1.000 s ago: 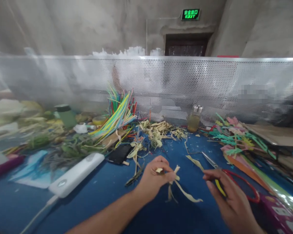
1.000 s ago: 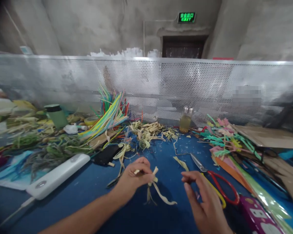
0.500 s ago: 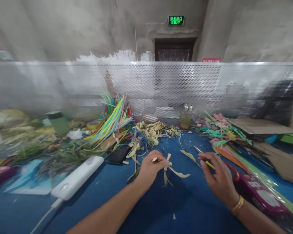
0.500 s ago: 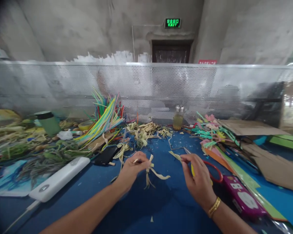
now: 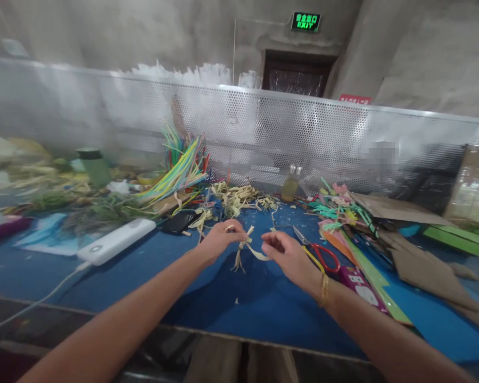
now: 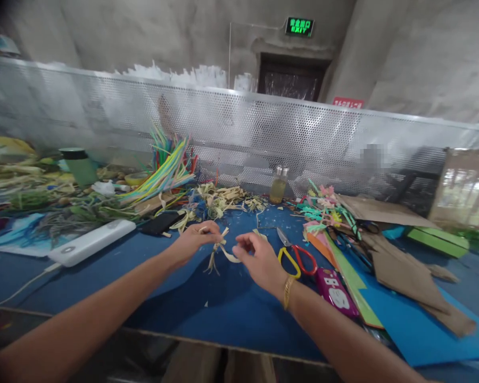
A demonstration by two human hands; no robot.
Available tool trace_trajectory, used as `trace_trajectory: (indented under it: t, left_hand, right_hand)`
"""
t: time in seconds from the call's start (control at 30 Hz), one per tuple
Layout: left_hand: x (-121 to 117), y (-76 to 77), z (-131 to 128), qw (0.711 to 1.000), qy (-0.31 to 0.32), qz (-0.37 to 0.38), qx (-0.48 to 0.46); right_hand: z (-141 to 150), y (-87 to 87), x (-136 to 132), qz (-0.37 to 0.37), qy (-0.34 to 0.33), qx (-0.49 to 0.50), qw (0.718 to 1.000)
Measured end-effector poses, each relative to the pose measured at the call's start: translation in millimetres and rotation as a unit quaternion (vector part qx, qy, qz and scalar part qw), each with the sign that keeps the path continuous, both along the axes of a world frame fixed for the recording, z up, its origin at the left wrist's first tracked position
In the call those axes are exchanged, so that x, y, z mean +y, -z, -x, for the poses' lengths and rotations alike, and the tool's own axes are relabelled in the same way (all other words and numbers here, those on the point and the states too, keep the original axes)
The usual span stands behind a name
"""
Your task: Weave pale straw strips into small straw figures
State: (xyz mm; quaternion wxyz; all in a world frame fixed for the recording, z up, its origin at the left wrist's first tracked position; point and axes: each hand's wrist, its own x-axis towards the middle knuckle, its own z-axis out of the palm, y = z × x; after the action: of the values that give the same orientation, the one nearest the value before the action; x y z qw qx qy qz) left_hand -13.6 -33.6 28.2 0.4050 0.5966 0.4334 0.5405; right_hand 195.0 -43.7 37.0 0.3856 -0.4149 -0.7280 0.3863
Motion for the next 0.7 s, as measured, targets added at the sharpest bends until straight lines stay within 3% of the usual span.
trace_trajectory:
  t: [0.13, 0.33, 0.43, 0.57, 0.7]
  left_hand:
    - [1, 1.6, -6, 1.000, -0.006, 0.010, 0.029]
    - [9, -2.9, -12, 0.994, 0.019, 0.005, 0.104]
    - [13, -6.7, -12, 0.991, 0.017, 0.043, 0.123]
    - [21, -8.3, -8, 0.980, 0.068, 0.183, -0.027]
    - [28, -3.3, -5, 0.930, 0.117, 0.291, -0.189]
  right_hand:
    - [21, 9.9, 17, 0.115, 0.015, 0.079, 0.990]
    - [33, 20.7, 29, 0.064, 0.050, 0.144, 0.986]
    - [33, 19.2, 38, 0.054, 0.057, 0.129, 0.988]
    - [35, 15.3, 55, 0.030, 0.047, 0.115, 0.992]
    - [39, 19.3, 69, -0.009, 0.044, 0.098, 0.994]
